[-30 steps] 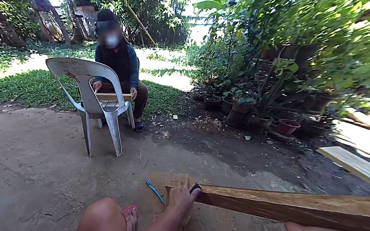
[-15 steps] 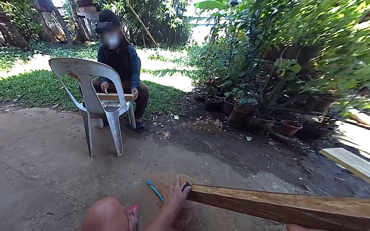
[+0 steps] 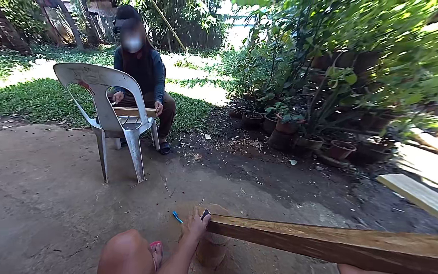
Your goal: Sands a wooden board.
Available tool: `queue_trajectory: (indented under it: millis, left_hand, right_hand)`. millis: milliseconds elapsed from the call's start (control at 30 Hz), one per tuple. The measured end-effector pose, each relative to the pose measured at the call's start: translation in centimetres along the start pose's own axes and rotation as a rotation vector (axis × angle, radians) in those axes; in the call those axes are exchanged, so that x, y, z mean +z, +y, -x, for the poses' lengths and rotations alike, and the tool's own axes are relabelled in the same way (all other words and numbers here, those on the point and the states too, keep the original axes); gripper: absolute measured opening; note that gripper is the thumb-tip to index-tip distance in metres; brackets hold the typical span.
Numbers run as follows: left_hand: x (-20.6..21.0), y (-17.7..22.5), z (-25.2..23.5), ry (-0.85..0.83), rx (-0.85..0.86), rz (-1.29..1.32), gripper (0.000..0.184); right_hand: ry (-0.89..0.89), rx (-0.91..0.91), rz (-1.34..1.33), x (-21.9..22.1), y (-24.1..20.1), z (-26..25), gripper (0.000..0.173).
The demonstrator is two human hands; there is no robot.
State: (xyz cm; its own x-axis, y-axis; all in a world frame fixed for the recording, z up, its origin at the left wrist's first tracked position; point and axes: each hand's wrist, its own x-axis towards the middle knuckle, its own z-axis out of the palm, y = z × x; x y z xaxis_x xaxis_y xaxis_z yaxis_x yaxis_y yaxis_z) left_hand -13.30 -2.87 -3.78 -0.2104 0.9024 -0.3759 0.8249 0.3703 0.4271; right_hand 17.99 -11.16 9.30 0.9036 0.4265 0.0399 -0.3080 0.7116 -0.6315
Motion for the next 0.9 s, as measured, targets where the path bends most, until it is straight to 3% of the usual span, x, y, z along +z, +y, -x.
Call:
queue_trajectory:
  millis: [167,233,400,500,700,900]
  left_hand:
    - [-0.8,5.2,5.0,-0.067,0.327,-0.085,0.085]
    - [-0.9,5.1,4.3,-0.084,0.327,-0.118,0.085]
    - [-1.1,0.9,-0.5,-0.078,0.089,-0.075,0.080]
    - [-1.0,0.1,-0.9,-0.048,0.010,-0.095,0.079]
    - [-0.9,5.5,5.4,-0.080,0.325,-0.104,0.085]
    - [-0.8,3.4,2.4,-0.116,0.298,0.132,0.082]
  right_hand:
    - [-0.045,0.035,0.045,-0.7,0.9,-0.7,0.075]
    - [-0.044,0.044,0.028,-0.8,1.0,-0.9,0.076]
    - [-0.083,0.084,-0.059,-1.4,1.1,-1.4,0.079]
    - [-0.100,0.088,-0.087,-1.7,1.2,-1.5,0.080]
    - [-0.145,0.173,-0.157,-2.2,1.4,-1.7,0.086]
    - [-0.160,0.225,-0.137,-2.7,1.2,-1.8,0.088]
